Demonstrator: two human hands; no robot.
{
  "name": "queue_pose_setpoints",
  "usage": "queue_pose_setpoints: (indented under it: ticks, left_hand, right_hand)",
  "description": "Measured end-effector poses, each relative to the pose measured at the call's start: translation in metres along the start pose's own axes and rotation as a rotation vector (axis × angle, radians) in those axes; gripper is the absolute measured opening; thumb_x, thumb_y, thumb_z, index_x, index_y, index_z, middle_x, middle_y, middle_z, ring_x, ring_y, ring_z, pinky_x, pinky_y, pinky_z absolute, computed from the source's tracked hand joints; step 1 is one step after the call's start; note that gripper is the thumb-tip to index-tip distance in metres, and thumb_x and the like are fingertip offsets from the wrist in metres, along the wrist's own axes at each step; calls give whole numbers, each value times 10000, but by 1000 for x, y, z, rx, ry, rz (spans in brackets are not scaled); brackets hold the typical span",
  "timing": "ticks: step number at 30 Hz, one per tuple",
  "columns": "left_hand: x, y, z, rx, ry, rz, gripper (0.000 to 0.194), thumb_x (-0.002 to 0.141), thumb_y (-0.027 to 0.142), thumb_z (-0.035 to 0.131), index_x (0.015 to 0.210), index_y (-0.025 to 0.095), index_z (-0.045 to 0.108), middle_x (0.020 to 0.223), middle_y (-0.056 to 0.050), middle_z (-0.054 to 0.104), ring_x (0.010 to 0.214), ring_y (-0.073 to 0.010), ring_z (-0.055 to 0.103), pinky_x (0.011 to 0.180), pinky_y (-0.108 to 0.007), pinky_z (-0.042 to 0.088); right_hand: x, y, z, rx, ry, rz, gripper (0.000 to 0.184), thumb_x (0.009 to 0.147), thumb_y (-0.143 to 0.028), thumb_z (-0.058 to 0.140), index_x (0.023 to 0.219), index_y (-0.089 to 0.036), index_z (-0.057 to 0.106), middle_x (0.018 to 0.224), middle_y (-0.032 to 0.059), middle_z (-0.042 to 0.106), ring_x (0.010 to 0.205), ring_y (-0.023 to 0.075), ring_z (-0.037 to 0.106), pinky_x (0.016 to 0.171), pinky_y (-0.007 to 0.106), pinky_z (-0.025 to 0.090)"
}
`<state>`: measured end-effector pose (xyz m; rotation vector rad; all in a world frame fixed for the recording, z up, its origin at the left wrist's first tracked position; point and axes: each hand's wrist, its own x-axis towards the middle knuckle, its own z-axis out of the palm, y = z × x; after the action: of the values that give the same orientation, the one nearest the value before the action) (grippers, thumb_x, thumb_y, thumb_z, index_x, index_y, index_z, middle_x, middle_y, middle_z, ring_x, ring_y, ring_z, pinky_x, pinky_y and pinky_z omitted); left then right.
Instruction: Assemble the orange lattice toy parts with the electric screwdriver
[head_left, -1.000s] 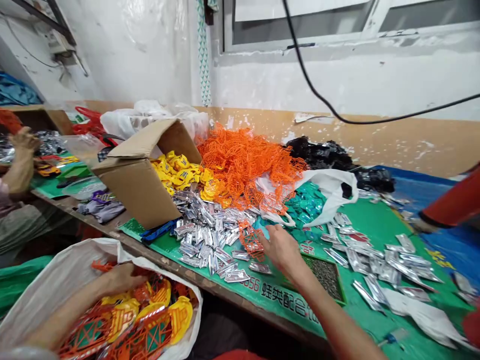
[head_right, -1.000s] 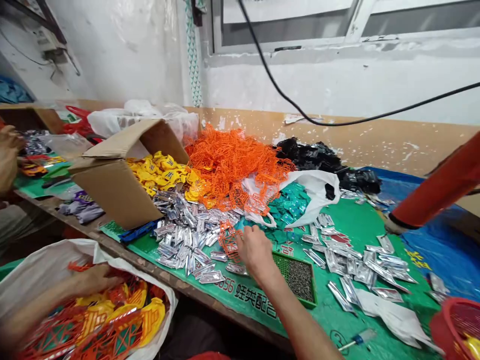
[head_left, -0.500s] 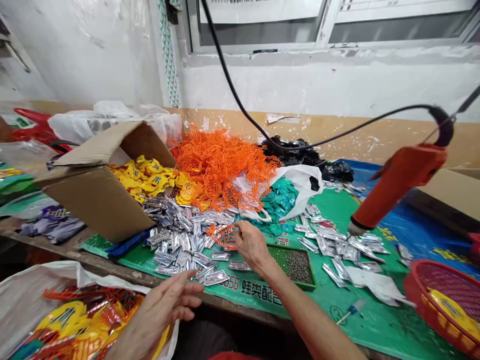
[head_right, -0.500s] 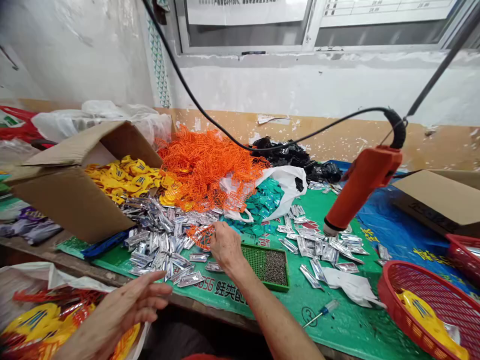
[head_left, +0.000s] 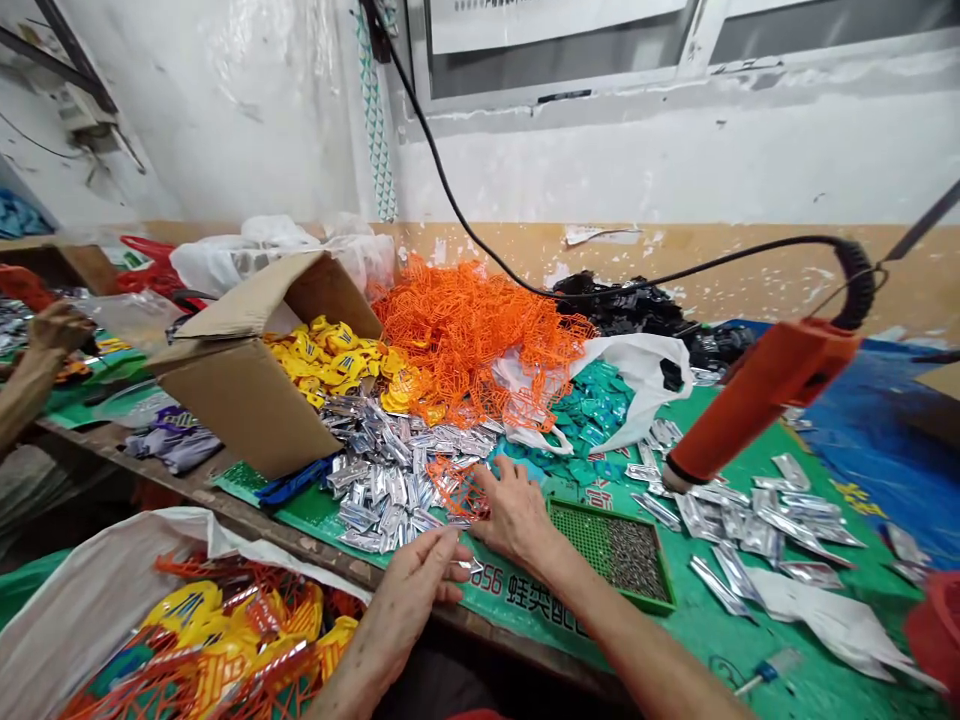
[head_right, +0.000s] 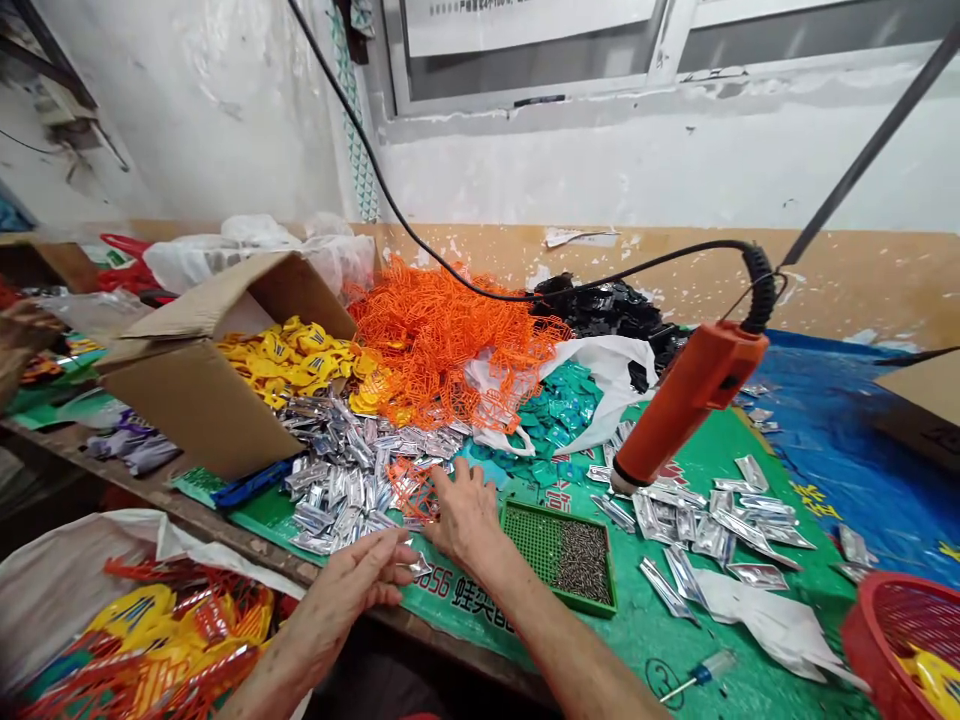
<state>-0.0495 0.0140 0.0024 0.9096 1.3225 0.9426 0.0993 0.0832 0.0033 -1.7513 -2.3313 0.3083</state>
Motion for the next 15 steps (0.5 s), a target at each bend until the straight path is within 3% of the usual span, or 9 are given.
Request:
queue_pose_setpoints:
  ticks: [3, 6, 8, 11, 15]
  left_hand:
    - [7, -1, -7, 301, 59, 186, 421, 843, 468, 576, 1093, 145, 678, 973, -120, 732, 862, -258, 673, 732, -357, 541]
    - [22, 1, -13, 759, 210, 593, 334, 870, 282, 531, 1152, 165, 669, 1126, -140, 707, 1055, -308, 625, 934, -448, 486]
    - [36, 4, -15, 1052, 256, 797, 384, 853, 159, 503, 1211, 165, 641, 1262, -148, 645, 1162, -332, 558, 988, -489, 453]
    - [56, 10, -11, 1366, 217, 857, 422, 826, 52, 485, 1192, 172, 657, 1327, -158, 597, 1231, -366, 500, 951, -509, 476]
    - [74, 14, -3, 1392, 90, 856, 297, 808, 35, 529, 942, 186, 747, 1253, -172, 640, 1231, -415, 492, 920, -595, 459]
  right_hand:
    - [1, 1, 6, 9, 3, -8, 538, 792, -323, 650, 1299, -215, 509, 1183, 135, 583, 1069, 320, 544, 828, 423, 450]
    - [3, 2, 9, 23, 4, -30, 426, 851, -274, 577, 1268, -202, 527, 1125, 104, 625, 1047, 271, 571, 842, 374, 450]
    - [4, 0, 10, 25, 0, -38, 318, 878, -234, 532, 1191, -204, 577, 1106, 84, 637, 1023, 234, 590, 823, 330, 457]
    - [7, 0, 6, 14, -5, -32, 214, 902, -214, 511, 1078, -211, 632, 1109, 60, 640, 1024, 188, 598, 827, 284, 464]
    - [9, 25, -15, -45, -3, 94, 186, 939, -280, 521, 1033, -170, 639, 1088, 54, 647, 1037, 184, 603, 896, 358, 485]
